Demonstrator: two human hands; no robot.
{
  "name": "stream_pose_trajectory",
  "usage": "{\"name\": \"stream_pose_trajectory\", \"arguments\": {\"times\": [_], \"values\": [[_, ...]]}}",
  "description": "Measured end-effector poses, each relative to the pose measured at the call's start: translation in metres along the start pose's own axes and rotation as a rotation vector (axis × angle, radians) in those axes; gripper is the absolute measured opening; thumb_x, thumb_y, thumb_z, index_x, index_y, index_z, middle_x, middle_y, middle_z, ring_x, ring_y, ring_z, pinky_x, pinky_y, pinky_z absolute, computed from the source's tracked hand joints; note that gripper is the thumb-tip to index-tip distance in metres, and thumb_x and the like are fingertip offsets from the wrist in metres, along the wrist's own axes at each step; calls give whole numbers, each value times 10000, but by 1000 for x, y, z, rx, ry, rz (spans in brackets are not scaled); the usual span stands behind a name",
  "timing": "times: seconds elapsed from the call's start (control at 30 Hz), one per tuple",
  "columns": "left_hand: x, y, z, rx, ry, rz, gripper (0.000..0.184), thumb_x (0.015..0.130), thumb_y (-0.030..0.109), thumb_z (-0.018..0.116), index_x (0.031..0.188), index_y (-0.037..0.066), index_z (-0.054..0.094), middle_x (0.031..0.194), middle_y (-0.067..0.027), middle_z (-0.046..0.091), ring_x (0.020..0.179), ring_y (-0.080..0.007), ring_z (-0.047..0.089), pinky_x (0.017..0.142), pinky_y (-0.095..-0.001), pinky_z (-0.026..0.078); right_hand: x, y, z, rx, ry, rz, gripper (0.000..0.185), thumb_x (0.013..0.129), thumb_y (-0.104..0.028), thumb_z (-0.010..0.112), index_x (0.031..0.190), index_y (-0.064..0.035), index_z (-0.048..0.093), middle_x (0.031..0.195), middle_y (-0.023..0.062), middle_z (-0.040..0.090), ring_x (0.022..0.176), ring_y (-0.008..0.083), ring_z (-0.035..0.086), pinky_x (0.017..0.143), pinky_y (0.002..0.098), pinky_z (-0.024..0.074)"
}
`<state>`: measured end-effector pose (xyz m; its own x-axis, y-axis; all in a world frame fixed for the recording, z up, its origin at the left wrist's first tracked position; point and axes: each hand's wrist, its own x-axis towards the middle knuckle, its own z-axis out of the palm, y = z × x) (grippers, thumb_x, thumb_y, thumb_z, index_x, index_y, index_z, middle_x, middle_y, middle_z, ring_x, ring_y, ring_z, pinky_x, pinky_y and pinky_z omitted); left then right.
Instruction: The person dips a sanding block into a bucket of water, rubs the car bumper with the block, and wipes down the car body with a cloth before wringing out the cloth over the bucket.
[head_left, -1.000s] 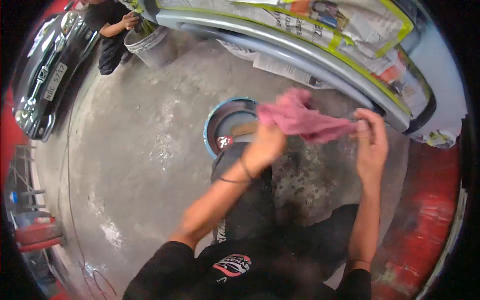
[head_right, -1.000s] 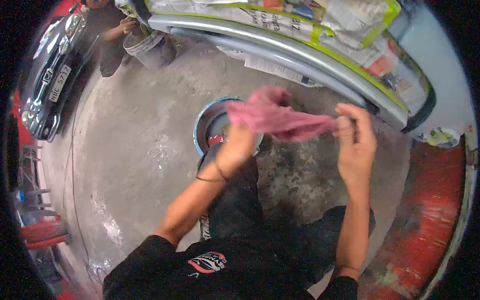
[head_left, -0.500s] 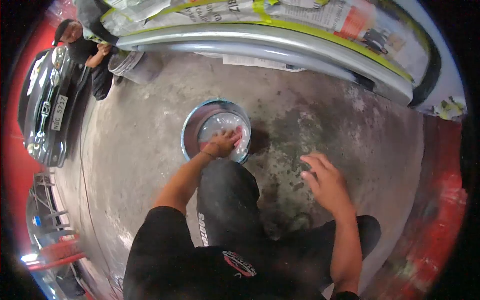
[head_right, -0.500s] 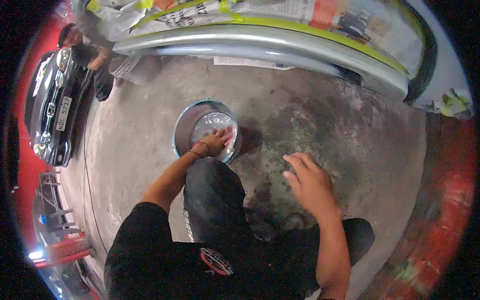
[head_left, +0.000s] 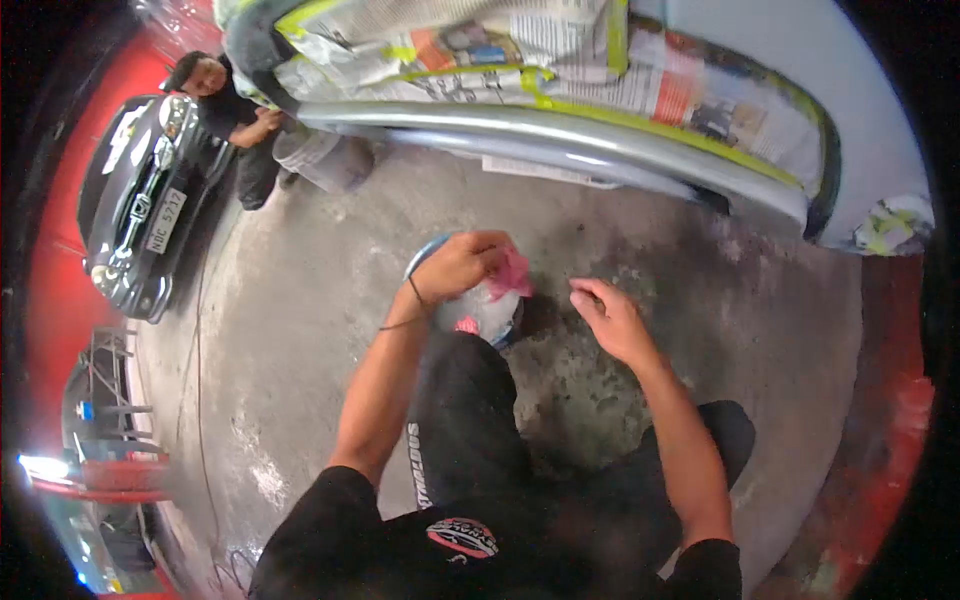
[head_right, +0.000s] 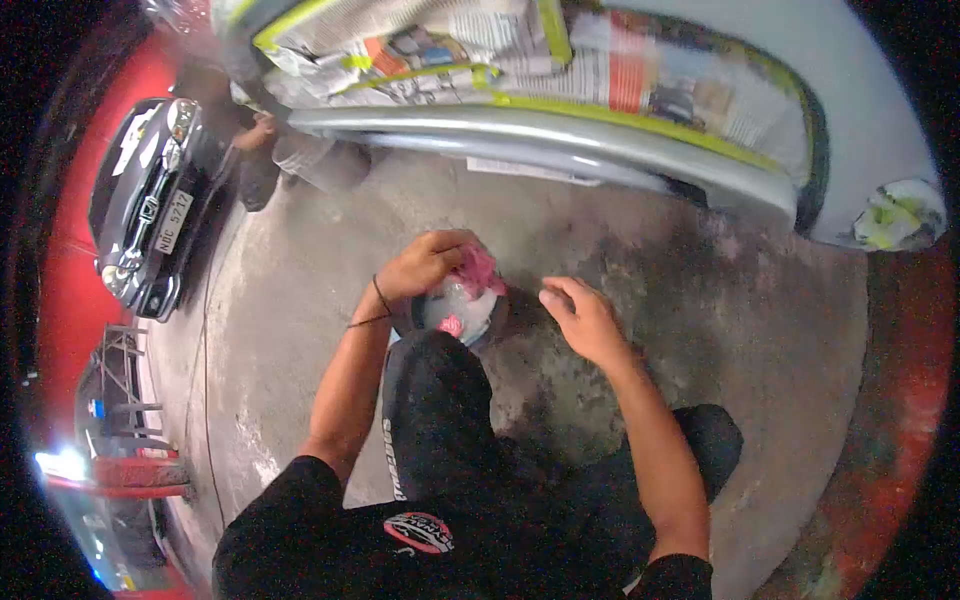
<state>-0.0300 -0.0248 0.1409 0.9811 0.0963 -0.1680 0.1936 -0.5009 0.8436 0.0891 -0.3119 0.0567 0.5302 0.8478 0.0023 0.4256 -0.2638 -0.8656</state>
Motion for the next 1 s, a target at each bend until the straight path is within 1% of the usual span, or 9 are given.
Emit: {"name": "stream_pose_trajectory", "arguments": {"times": [0.07, 0.2, 0.37, 0.47, 0.6, 0.67, 0.8, 0.9, 1.0], "values": [[1, 52, 8, -463, -70, 27, 243, 1015, 107, 523, 1114, -1, 717, 1017, -73, 749, 888, -192, 713, 826, -367, 573, 29, 20, 22, 386, 125, 97, 496, 1078, -471, 539, 1436, -132, 596, 1450, 112, 614, 1262, 304, 621, 1085, 423, 471], [30, 65, 42, -461, 22, 101, 291, 1060, 191, 553, 1243, 17, 697, 1100, -62, 744, 993, -175, 696, 898, -344, 581, 34, 38, 23, 1186, -55, 397, 740, 1020, -754, 350, 1550, -250, 462, 1525, 57, 546, 1302, 317, 577, 1118, 527, 433], [74, 3, 130, -70, 393, 279, 218, 1028, 120, 545, 1123, 27, 718, 1018, -158, 736, 958, -264, 731, 833, -384, 577, 12, 103, 22, 1484, 314, 546, 794, 1019, -712, 414, 1575, -145, 437, 1514, 83, 543, 1250, 310, 584, 1184, 538, 354], [70, -4, 175, -17, 82, 294, 211, 949, 119, 639, 1145, 44, 660, 1047, -172, 725, 998, -380, 708, 862, -466, 562, -4, 95, 0, 1678, 260, 706, 683, 1057, -591, 493, 1478, -54, 502, 1442, 92, 600, 1197, 334, 622, 1088, 514, 475], [69, -2, 204, 32, -111, 323, 420, 813, 125, 759, 1179, 19, 584, 1078, -198, 684, 1041, -409, 673, 928, -469, 544, -8, 112, 10, 1409, 181, 535, 567, 1039, -497, 575, 1350, -24, 623, 1316, 129, 660, 1209, 305, 631, 1068, 463, 509], [64, 11, 182, 331, 150, 387, 474, 748, 98, 788, 1160, -2, 576, 1119, -211, 647, 1089, -424, 643, 944, -455, 533, -16, 133, 6, 1418, 264, 725, 341, 1010, -281, 650, 1268, -61, 688, 1242, 102, 698, 1185, 251, 645, 1023, 419, 545], [69, -12, 174, 581, 99, 373, 1033, 716, 128, 861, 1607, 180, 342, 1627, -241, 357, 1479, -442, 416, 1103, -506, 502, -14, 98, -23, 1286, -14, 556, 287, 934, -82, 713, 1216, -112, 669, 1012, -7, 677, 843, 129, 630, 694, 287, 495], [71, 4, 173, 610, 41, 290, 810, 858, 235, 770, 1566, 195, 378, 1188, -206, 653, 901, -415, 731, 717, -509, 613, 1, 34, -44, 618, -324, 441, 374, 877, -109, 766, 1226, -80, 636, 1051, 34, 688, 867, 169, 648, 715, 301, 530], [81, 0, 181, 817, -144, 203, 718, 871, 202, 737, 1516, 125, 432, 1059, -229, 727, 922, -381, 756, 722, -483, 605, 0, 45, -33, -130, -324, 300, 296, 850, -131, 752, 1123, -47, 673, 1028, 140, 720, 909, 255, 701, 720, 391, 555]]}}
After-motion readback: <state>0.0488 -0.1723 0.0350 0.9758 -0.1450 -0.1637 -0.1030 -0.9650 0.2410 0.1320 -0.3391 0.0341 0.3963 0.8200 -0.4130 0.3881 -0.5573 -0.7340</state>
